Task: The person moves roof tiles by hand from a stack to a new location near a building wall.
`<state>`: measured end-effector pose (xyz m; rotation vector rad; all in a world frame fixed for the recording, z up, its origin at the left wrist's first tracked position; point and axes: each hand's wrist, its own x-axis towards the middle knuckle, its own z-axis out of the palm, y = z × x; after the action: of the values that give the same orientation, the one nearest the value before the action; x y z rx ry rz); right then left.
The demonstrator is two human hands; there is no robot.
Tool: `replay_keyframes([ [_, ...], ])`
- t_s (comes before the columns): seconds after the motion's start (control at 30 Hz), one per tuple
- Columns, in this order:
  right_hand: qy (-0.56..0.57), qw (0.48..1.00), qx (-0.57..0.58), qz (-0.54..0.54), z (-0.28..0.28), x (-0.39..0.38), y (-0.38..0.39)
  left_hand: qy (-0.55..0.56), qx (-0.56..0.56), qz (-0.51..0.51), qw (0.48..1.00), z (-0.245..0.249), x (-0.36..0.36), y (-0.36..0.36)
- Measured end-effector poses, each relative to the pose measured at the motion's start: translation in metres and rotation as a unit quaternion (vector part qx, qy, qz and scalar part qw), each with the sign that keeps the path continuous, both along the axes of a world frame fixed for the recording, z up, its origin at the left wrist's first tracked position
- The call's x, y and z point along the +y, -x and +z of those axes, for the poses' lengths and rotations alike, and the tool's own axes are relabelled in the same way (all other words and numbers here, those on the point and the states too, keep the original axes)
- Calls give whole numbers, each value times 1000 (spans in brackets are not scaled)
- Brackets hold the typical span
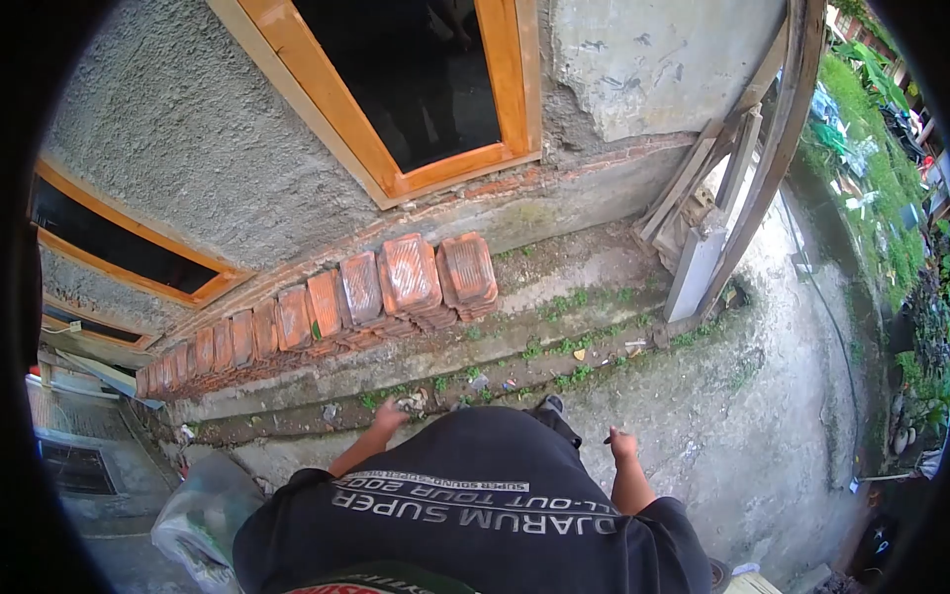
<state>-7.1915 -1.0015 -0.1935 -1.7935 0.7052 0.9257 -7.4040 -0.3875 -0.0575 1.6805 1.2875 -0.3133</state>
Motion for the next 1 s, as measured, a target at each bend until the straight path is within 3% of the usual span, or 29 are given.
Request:
replay_keyframes([
  [0.07,26,985,-85,145,-46,-27,4,27,-32,8,999,-16,-3,-9],
  [0.1,-37,998,48,-3,14,-12,-7,108,-28,76,991,-8,-10,-21],
  [0.13,-41,998,47,-2,32,-10,-10,105,-29,77,991,-7,-14,-25],
  [0.2,38,977,-13,209,33,-12,-6,213,-41,148,965,2,-19,-38],
  [0.27,-5,987,23,157,31,-15,-3,187,-56,140,971,3,-27,-47],
  [0.33,-91,972,144,-162,38,-19,2,165,-109,144,970,-16,-27,-41],
  [0.37,-54,986,109,-117,21,-25,5,84,-127,46,987,-14,-35,-36],
  [0.4,-56,985,108,-123,12,-30,5,84,-128,41,987,-18,-35,-30],
  [0.47,-22,999,42,7,5,-38,12,36,-155,15,987,-34,-33,-21],
  [0.5,-37,995,64,-60,41,-27,13,35,-54,-30,997,-9,-36,-23],
  [0.53,-36,995,62,-65,55,-25,21,37,-56,-34,997,-15,-33,-14],
  [0.6,-90,990,96,-47,70,-15,35,151,18,-30,988,-21,-21,4],
  [0.67,-90,991,97,-12,84,-11,57,114,-11,-64,991,-29,-16,23],
  [0.73,-9,968,74,240,93,-5,82,85,-34,-124,988,-57,2,46],
  [0.77,30,952,33,304,63,-13,106,84,-41,-142,985,-47,3,48],
  [0.87,-12,945,20,325,38,-24,163,158,-63,-90,981,-72,19,72],
  [0.93,25,957,32,286,53,-17,202,162,-9,-136,977,-74,28,84],
  [1.0,42,990,71,117,83,0,234,162,43,-185,968,-78,35,93],
])
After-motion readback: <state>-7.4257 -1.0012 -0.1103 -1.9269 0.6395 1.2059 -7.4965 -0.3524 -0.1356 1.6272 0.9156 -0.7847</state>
